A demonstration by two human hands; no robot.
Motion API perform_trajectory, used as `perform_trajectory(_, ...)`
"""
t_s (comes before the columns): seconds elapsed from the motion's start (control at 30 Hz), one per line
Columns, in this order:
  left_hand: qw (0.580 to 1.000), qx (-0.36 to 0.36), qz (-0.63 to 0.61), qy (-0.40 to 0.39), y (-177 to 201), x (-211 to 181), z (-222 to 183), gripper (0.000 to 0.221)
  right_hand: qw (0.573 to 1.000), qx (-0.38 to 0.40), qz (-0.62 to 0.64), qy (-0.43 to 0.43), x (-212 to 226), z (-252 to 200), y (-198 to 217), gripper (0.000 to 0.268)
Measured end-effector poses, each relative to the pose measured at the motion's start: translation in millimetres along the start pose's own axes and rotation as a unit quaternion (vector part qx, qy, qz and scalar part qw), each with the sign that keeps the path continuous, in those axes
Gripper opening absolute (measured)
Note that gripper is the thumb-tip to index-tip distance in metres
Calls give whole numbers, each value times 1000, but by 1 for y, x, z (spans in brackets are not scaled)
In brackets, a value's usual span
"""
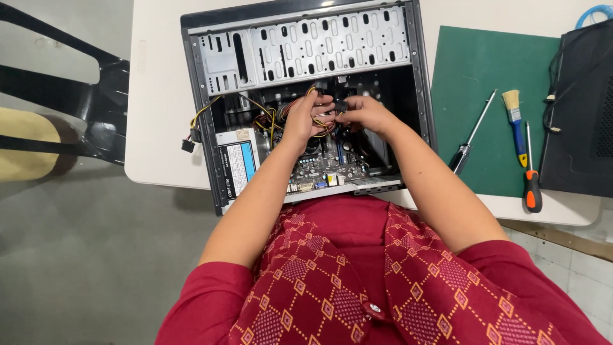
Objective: Managing internal cables and checking connections inside a desktop computer case on a repair bench.
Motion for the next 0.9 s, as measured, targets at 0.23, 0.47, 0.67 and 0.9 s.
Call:
perform_trajectory(0.23,991,-18,127,-26,2,-1,-10,40,1000,24,-3,18,-3,4,-1,13)
perform_trajectory(0.47,955,-20,244,-168,-8,-27,-47,22,999,25,8,47,-1,4,-4,16)
perform_trajectory(0.67,918,-29,223,-327,-22,-54,-74,35,988,-81,-72,114,-20,18,17,27)
perform_trajectory(0.9,890,-21,267,-368,-38,-58,-82,27,982,-115,112,100,23,-30,-13,47)
Point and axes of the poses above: each hand's wrist, its own z-axis towards the middle knuckle, its own y-axis out of the back of the hand, x = y × z, the point moved 5 cm from there along z, towards the middle knuckle, and after that the axes turned 5 degrees about z, right-handed, at the moved point
